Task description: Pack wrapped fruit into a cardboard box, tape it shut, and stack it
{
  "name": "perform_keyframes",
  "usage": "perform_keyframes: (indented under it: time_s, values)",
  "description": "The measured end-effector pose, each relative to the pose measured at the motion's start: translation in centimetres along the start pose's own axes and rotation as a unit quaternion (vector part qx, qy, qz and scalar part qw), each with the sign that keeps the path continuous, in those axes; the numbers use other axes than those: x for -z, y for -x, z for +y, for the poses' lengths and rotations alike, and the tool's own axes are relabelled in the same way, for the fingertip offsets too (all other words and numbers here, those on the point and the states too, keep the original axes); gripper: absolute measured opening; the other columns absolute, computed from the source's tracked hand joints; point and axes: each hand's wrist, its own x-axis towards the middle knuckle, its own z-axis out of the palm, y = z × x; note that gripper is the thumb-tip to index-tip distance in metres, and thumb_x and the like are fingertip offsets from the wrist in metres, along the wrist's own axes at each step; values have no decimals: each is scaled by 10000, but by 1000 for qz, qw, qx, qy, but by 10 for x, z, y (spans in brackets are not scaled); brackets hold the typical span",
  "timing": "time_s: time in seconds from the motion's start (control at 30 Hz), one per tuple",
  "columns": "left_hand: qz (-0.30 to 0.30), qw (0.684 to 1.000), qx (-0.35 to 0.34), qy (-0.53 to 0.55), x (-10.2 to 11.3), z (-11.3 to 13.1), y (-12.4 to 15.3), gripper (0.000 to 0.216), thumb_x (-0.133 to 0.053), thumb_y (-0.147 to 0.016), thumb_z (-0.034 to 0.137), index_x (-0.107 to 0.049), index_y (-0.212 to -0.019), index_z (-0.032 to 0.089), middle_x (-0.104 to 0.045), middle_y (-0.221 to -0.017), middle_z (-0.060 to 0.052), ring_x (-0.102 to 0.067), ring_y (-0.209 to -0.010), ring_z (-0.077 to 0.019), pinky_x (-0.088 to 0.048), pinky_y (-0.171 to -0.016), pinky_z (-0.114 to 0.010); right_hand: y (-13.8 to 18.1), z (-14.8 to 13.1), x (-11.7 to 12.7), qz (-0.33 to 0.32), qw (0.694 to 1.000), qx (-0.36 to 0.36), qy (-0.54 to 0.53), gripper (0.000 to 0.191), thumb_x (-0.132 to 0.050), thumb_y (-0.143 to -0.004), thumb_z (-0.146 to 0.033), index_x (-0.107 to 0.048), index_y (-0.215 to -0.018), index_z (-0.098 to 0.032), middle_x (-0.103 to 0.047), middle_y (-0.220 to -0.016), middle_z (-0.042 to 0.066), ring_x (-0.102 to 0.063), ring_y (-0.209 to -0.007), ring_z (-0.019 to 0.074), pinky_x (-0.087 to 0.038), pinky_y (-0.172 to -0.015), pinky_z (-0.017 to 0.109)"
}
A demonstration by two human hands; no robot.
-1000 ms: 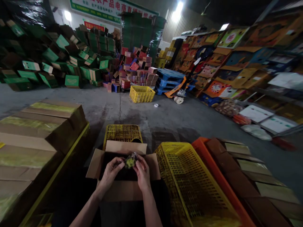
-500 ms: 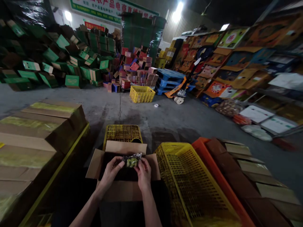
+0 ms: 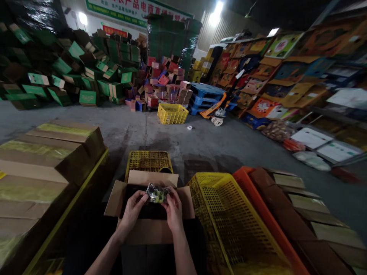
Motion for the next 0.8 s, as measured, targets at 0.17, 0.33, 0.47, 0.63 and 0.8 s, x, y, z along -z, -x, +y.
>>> perform_keyframes:
  time_s: [0.17,0.33,0.47,0.63,0.8]
  values:
    - [9,1000,0,7,2,-8,-1,376,-691,-864,538,-683,-925,167,-683,-860,-38,-636,-819,-194,-518,-781,-288,2,-3,-1,-52,998,-30,-2,494,-750,-850,-415,-622,-1320,-330,-669,-1329,61,-638,-1196,274,-585,-856,388]
    - [17,998,10,60,0,-11,-3,437,-699,-859,531,-658,-1130,191,-713,-1102,-76,-674,-1021,-251,-550,-896,-361,2,-4,-1,-43,998,-4,34,358,-820,-768,-381,-711,-1083,-249,-743,-1107,73,-702,-987,254,-582,-795,354]
    - [-12,998,6,62,-4,-5,-4,528,-727,-845,499,-614,-1266,201,-679,-1281,-118,-636,-1201,-304,-515,-1010,-423,1,-1,4,-16,999,16,31,237,-818,-759,-347,-692,-937,-253,-732,-957,30,-681,-849,204,-549,-708,295]
    - [-109,993,21,39,-8,0,-3,517,-771,-809,482,-645,-1207,176,-718,-1226,-138,-662,-1178,-331,-491,-1046,-450,3,-1,8,-47,995,33,82,225,-828,-746,-334,-714,-922,-251,-712,-988,15,-663,-889,194,-530,-788,292]
    - [-82,996,-7,32,-6,3,1,479,-701,-877,469,-579,-1261,209,-665,-1316,-124,-611,-1255,-303,-455,-1083,-429,5,-7,-1,-102,988,37,109,419,-817,-782,-356,-711,-1179,-275,-723,-1180,52,-634,-1162,255,-460,-1044,381]
